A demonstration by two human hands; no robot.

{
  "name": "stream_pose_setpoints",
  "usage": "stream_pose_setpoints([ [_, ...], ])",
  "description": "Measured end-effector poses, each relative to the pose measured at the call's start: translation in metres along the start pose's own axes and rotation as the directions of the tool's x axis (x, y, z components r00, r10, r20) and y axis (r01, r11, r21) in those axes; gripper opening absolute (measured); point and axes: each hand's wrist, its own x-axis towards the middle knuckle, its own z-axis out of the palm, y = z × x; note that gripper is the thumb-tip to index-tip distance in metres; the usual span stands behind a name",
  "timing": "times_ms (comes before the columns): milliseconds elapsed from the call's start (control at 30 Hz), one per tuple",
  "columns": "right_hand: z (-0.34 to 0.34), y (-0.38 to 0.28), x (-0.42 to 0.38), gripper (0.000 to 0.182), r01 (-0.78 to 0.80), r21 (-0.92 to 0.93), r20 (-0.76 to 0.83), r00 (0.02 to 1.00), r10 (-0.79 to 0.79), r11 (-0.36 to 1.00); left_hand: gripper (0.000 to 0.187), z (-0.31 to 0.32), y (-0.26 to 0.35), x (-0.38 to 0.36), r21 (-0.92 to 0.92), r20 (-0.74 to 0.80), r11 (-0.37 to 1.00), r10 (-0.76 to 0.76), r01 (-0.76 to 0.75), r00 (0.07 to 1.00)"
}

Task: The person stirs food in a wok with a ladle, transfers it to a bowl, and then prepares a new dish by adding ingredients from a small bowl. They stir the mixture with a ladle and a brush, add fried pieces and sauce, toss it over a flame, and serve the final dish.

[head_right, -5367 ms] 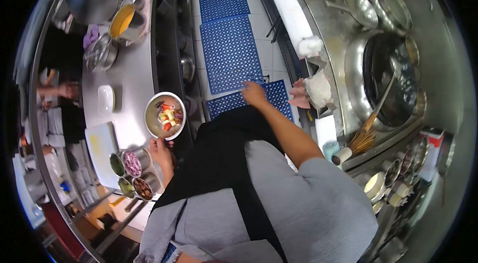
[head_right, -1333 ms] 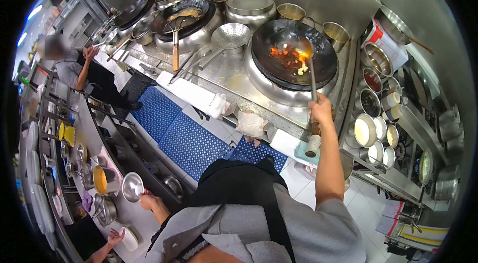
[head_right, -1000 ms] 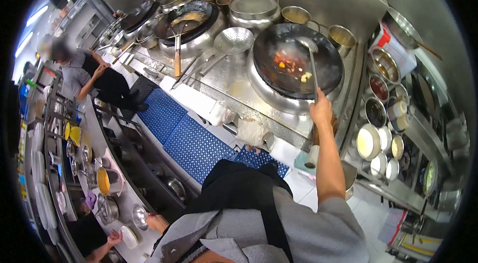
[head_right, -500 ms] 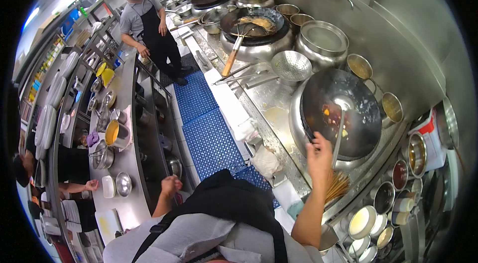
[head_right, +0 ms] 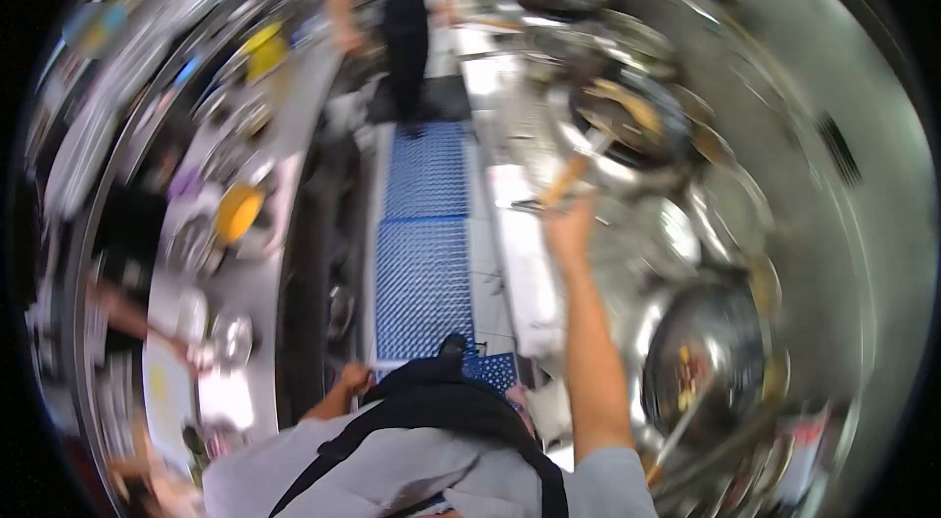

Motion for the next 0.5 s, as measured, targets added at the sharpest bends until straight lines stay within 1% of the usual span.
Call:
stream_pose_setpoints([
  [33,0.021,0.021,0.033,0.104,-0.076,-0.096,-0.013,0.997,0.075,0.992,0.041,0.003,-0.006,0.008,0.135,-0.050,0.989,0.061,-0.053,0.997],
  [67,0.042,0.044,0.068,0.114,-0.152,-0.190,-0.027,0.988,0.150,0.970,0.046,-0.003,0.003,0.012,0.391,-0.021,0.917,0.099,-0.083,0.995],
  [100,0.058,0.064,0.099,0.117,-0.306,-0.137,-0.033,0.952,0.305,0.942,0.051,-0.004,0.000,0.014,0.119,-0.001,0.992,0.043,-0.042,0.999],
  [133,0.088,0.095,0.131,0.121,-0.414,0.013,-0.027,0.910,0.414,0.910,0.046,-0.007,-0.005,0.020,0.193,-0.081,0.969,0.173,-0.155,0.982],
  [167,0.109,0.120,0.149,0.124,-0.498,0.164,0.040,0.866,0.498,0.852,0.037,-0.010,0.018,0.007,-0.142,-0.137,0.987,-0.098,0.078,0.986],
  [200,0.125,0.132,0.159,0.128,-0.580,0.302,0.103,0.809,0.579,0.756,0.031,-0.017,0.028,-0.006,-0.280,-0.155,0.954,-0.155,0.107,0.976],
  [267,0.129,0.101,0.150,0.131,-0.558,0.099,0.037,0.829,0.558,0.824,0.023,-0.022,0.043,-0.017,-0.505,-0.149,0.853,-0.237,0.132,0.960],
  [300,0.119,0.093,0.148,0.133,-0.559,-0.003,-0.022,0.829,0.559,0.829,0.022,-0.018,0.002,0.012,-0.312,-0.058,0.940,-0.164,0.138,0.985],
  [333,0.122,0.112,0.157,0.134,-0.487,-0.290,-0.074,0.870,0.488,0.824,0.024,-0.020,-0.017,0.010,0.265,-0.094,0.960,0.121,-0.092,0.988],
  [367,0.110,0.091,0.147,0.135,-0.418,-0.365,-0.082,0.904,0.419,0.832,0.027,-0.017,-0.023,0.016,0.737,0.048,0.597,0.419,-0.315,0.907],
  [400,0.099,0.063,0.137,0.133,-0.476,-0.387,-0.080,0.871,0.485,0.790,0.027,-0.024,-0.014,0.014,0.686,0.165,0.656,0.281,-0.315,0.945],
  [433,0.083,0.047,0.128,0.135,-0.441,-0.182,0.051,0.888,0.457,0.879,0.027,-0.024,0.006,0.003,0.231,0.055,0.972,0.019,-0.031,0.998],
  [467,0.098,0.067,0.134,0.138,-0.466,-0.143,0.064,0.876,0.478,0.873,0.028,-0.023,0.015,-0.004,-0.286,0.109,0.904,-0.299,0.318,0.948],
  [500,0.109,0.068,0.127,0.141,-0.440,0.037,0.034,0.898,0.439,0.897,0.027,-0.018,-0.010,0.021,-0.267,0.206,0.907,-0.277,0.326,0.939],
])
